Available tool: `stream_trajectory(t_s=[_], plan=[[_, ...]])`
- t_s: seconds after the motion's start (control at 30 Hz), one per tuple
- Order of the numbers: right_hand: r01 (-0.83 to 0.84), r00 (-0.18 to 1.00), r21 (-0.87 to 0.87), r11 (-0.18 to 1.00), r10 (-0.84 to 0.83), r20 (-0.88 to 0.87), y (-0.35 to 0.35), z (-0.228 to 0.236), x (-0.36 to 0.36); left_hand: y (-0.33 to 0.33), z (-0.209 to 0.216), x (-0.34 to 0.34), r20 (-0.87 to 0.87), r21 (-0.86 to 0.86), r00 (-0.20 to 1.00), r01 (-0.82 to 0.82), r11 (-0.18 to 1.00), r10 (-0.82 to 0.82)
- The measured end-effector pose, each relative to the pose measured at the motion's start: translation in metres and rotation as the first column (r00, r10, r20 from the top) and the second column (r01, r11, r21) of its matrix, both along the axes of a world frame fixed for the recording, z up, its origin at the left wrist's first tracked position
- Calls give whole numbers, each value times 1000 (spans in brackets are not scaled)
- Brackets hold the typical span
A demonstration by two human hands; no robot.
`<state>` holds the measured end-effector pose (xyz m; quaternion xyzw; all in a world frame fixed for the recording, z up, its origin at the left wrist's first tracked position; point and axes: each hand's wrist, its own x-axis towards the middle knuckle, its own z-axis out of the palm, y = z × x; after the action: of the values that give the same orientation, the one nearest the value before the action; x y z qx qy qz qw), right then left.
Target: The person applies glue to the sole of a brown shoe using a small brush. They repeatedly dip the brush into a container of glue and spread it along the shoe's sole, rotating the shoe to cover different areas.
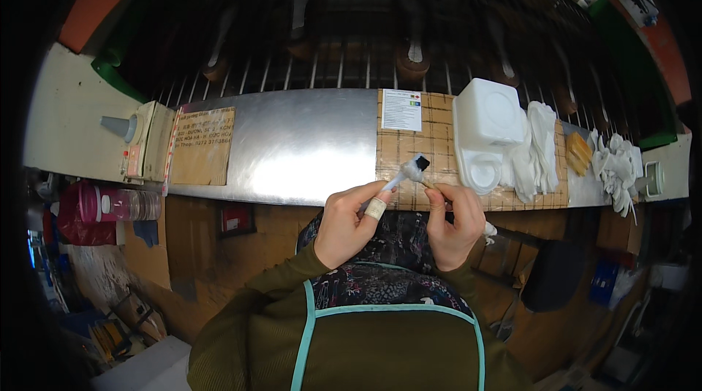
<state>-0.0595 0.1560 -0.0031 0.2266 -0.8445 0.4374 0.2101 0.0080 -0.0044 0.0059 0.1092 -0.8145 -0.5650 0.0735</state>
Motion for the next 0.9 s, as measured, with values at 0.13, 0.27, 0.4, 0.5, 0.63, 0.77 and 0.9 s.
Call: stream_trajectory(t_s=[0.13,0.27,0.4,0.5,0.63,0.77,0.9], plan=[[40,979,0,999,-39,-200,-5,-1,-5,-2,4,2,51,88,999,3,996,-8],[-5,960,-55,998,-11,-278,-2,-7,-11,0,-18,1,-112,218,994,21,976,4],[-18,952,-252,967,-61,-300,2,-20,-14,-14,-14,4,68,603,997,-21,798,-25],[-39,969,-517,855,159,191,-2,-23,-15,-24,-10,7,61,835,998,-38,549,-23],[-231,867,-355,906,358,347,-28,-5,-10,-32,-16,9,36,939,999,-33,342,-3],[-334,917,-77,939,343,203,-60,10,-9,-35,-16,18,-4,965,1000,-1,263,18],[-268,961,107,958,273,-38,-73,4,-5,-43,-24,21,15,953,999,-26,302,37]])
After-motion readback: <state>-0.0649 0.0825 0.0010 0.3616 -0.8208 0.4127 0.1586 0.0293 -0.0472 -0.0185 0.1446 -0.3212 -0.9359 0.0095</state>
